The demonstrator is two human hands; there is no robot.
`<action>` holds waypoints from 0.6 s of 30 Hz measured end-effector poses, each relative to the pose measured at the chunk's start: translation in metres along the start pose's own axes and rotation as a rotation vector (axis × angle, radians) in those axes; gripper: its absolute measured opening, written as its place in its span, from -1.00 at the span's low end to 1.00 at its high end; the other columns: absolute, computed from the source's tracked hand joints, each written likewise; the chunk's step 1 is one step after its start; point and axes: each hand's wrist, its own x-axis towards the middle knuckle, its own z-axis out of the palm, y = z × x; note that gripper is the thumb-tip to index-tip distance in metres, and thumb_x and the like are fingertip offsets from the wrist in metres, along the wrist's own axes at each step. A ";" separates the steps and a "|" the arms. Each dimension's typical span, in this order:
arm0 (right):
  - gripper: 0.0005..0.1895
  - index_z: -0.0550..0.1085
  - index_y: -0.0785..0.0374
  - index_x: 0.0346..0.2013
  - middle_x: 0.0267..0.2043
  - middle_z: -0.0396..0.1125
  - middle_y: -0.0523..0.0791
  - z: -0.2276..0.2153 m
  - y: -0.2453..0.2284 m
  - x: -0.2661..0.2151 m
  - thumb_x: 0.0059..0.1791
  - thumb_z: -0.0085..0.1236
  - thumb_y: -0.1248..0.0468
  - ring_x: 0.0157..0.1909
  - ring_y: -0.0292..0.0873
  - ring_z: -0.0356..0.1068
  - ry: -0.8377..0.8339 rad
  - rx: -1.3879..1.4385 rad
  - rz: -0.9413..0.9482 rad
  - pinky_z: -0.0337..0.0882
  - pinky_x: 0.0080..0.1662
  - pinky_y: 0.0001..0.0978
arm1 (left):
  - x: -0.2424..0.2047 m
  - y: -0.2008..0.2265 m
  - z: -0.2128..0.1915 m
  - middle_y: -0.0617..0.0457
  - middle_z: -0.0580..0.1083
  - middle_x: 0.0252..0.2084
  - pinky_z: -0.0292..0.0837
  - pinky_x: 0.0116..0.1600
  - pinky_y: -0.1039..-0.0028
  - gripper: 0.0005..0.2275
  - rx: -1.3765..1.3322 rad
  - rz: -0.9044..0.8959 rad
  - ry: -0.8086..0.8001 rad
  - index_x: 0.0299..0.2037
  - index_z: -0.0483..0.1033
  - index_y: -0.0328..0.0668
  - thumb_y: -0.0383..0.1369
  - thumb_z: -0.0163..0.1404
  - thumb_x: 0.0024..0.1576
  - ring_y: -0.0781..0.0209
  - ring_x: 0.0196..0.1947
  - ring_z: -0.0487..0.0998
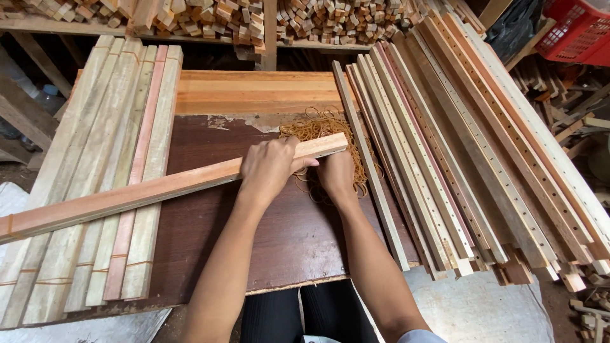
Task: Sorting and stacking wooden slats on a workbench in a workshop
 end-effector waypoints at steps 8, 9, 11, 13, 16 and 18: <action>-0.78 0.62 0.32 -0.17 -0.39 0.48 -0.04 -0.041 -0.007 0.008 -0.11 0.24 0.45 -0.36 -0.18 0.46 0.257 0.712 0.377 0.50 -0.32 -0.43 | 0.000 0.003 -0.009 -0.16 0.60 -0.42 0.58 -0.23 0.04 -0.63 -0.017 -0.008 -0.027 -0.28 0.58 -0.22 -0.02 0.14 0.09 -0.19 -0.32 0.68; -0.71 0.56 0.43 -0.05 -0.32 0.44 -0.09 -0.054 -0.022 0.002 -0.07 0.21 0.44 -0.37 -0.36 0.38 0.220 0.977 0.445 0.53 -0.28 -0.66 | -0.001 0.003 -0.010 -0.19 0.60 -0.41 0.58 -0.22 0.02 -0.64 -0.020 -0.008 -0.032 -0.28 0.58 -0.23 -0.03 0.15 0.09 -0.21 -0.32 0.68; -0.67 0.52 0.45 0.01 -0.31 0.42 -0.11 -0.055 -0.017 0.004 -0.05 0.21 0.42 -0.40 -0.37 0.43 0.196 1.122 0.474 0.57 -0.29 -0.66 | -0.002 0.003 -0.006 -0.19 0.60 -0.42 0.58 -0.22 0.02 -0.64 -0.028 -0.011 -0.033 -0.28 0.58 -0.24 -0.04 0.16 0.09 -0.21 -0.32 0.68; -0.63 0.49 0.47 0.07 -0.30 0.39 -0.13 -0.054 -0.007 0.009 -0.03 0.22 0.41 -0.44 -0.39 0.48 0.175 1.270 0.498 0.62 -0.30 -0.66 | -0.001 0.002 -0.005 -0.20 0.60 -0.42 0.58 -0.22 0.01 -0.64 -0.034 -0.009 -0.030 -0.28 0.58 -0.25 -0.04 0.16 0.09 -0.21 -0.32 0.68; -0.60 0.48 0.28 0.15 -0.26 0.53 -0.14 -0.056 0.005 0.012 0.00 0.14 0.31 -0.47 -0.39 0.50 0.058 1.390 0.544 0.50 -0.39 -0.65 | -0.001 0.003 -0.006 -0.22 0.60 -0.41 0.59 -0.24 0.05 -0.64 -0.038 -0.017 -0.050 -0.26 0.60 -0.28 -0.06 0.16 0.09 -0.19 -0.32 0.69; -0.51 0.40 0.30 0.23 0.08 0.50 -0.02 -0.067 -0.005 0.006 -0.03 0.00 0.44 -0.47 -0.48 0.45 0.018 1.410 0.432 0.35 -0.47 -0.81 | -0.001 0.004 -0.007 -0.21 0.60 -0.42 0.60 -0.23 0.09 -0.63 -0.046 -0.027 -0.063 -0.25 0.61 -0.28 -0.05 0.16 0.10 -0.15 -0.32 0.69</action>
